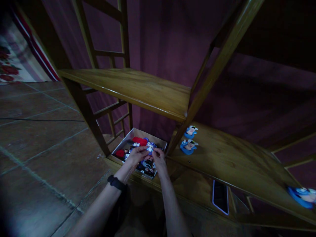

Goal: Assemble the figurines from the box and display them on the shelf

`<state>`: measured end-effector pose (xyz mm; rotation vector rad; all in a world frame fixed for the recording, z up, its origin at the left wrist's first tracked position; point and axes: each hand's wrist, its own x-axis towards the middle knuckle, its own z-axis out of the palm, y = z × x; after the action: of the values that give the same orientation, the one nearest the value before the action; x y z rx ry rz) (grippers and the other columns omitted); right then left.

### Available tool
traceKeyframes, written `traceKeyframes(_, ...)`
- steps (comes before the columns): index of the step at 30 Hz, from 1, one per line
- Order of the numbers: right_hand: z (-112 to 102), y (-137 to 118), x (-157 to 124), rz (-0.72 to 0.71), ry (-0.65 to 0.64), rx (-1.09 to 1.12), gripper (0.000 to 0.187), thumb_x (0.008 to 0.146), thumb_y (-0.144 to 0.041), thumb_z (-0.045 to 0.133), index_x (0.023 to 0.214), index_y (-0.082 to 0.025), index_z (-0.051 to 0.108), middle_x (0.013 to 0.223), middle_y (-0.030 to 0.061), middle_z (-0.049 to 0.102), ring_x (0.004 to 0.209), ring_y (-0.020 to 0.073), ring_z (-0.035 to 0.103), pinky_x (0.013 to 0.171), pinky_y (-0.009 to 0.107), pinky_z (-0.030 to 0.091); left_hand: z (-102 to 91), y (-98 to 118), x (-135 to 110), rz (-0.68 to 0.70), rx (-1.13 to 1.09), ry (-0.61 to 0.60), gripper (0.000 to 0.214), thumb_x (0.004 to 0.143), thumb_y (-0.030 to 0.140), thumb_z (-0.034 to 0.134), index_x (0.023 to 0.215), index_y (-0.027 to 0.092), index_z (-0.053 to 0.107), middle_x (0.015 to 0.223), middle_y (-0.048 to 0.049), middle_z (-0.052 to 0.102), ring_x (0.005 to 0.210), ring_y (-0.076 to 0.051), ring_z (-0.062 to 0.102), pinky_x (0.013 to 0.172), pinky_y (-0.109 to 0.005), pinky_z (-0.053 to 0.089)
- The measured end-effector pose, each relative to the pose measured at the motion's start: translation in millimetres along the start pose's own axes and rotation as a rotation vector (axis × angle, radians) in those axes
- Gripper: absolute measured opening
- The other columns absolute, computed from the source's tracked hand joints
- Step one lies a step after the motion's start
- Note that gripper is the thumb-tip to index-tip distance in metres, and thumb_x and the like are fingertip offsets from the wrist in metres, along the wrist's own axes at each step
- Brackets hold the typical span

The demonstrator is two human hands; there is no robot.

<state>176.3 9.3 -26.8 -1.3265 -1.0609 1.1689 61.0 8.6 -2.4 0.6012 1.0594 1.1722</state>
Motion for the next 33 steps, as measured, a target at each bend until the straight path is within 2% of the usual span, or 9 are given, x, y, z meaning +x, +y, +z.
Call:
traceKeyframes(6,1.4,1.5,2.7,0.008,-0.054,0.024,0.031,0.064,-0.042,0.061,0.084,-0.019,0.06,0.07,0.0006,0.064,0.058,0.0147,0.059,0.054,0.025,0.049,-2.5,-5.3,1.9,0.126,0.104,-0.074,0.035,0.053,0.007,0.071,0.086,0.011,0.062,0.055,0.0041,0.06,0.046,-0.007,0.054,0.05,-0.018,0.045)
traceKeyframes(12,2.6,4.6,5.2,0.007,-0.059,-0.035,0.033,0.066,-0.043,0.058,0.086,-0.018,0.062,0.076,0.0018,0.066,0.061,0.0144,0.06,0.057,0.025,0.05,-4.9,-13.2,12.7,0.229,0.243,-0.121,0.027,0.054,0.005,0.064,0.08,0.012,0.064,0.055,0.0048,0.06,0.048,-0.008,0.053,0.05,-0.017,0.044)
traceKeyframes(16,0.9,9.9,8.4,0.011,-0.023,-0.089,0.038,0.067,-0.045,0.056,0.091,-0.017,0.062,0.073,0.002,0.067,0.059,0.0151,0.061,0.055,0.025,0.05,-2.2,-13.7,11.6,0.171,0.194,-0.119,0.026,0.06,0.007,0.062,0.085,0.013,0.063,0.062,0.0035,0.063,0.052,-0.009,0.056,0.053,-0.02,0.048)
traceKeyframes(20,-0.8,11.7,11.5,-0.011,-0.03,-0.106,0.035,0.067,-0.045,0.057,0.087,-0.017,0.063,0.071,0.0021,0.067,0.057,0.0156,0.061,0.053,0.025,0.049,1.0,-8.7,4.5,0.087,0.115,-0.109,0.019,0.066,0.01,0.062,0.085,0.012,0.063,0.06,0.0016,0.062,0.051,-0.009,0.058,0.056,-0.021,0.05)
traceKeyframes(24,-0.9,12.9,13.7,-0.024,-0.056,-0.106,0.035,0.067,-0.045,0.057,0.086,-0.017,0.064,0.067,0.0017,0.066,0.056,0.0162,0.061,0.053,0.026,0.049,-0.4,-8.5,4.3,0.112,0.125,-0.055,0.021,0.062,0.01,0.066,0.083,0.012,0.064,0.058,0.002,0.062,0.049,-0.009,0.056,0.051,-0.019,0.047)
traceKeyframes(28,-1.3,14.1,14.3,-0.043,0.009,-0.154,0.037,0.066,-0.045,0.058,0.089,-0.017,0.065,0.068,0.0013,0.067,0.057,0.0163,0.061,0.054,0.026,0.049,0.7,-9.4,5.6,0.143,0.157,-0.085,0.027,0.058,0.006,0.066,0.085,0.013,0.065,0.056,0.0027,0.061,0.049,-0.009,0.055,0.052,-0.019,0.046)
traceKeyframes(33,-2.2,12.1,13.4,-0.038,0.048,-0.212,0.032,0.065,-0.042,0.058,0.085,-0.018,0.067,0.067,0.0005,0.067,0.057,0.0163,0.059,0.054,0.026,0.048,7.3,-8.1,2.4,0.107,0.069,-0.071,0.031,0.056,-0.002,0.061,0.083,0.012,0.062,0.054,0.0039,0.059,0.049,-0.01,0.056,0.056,-0.022,0.048)
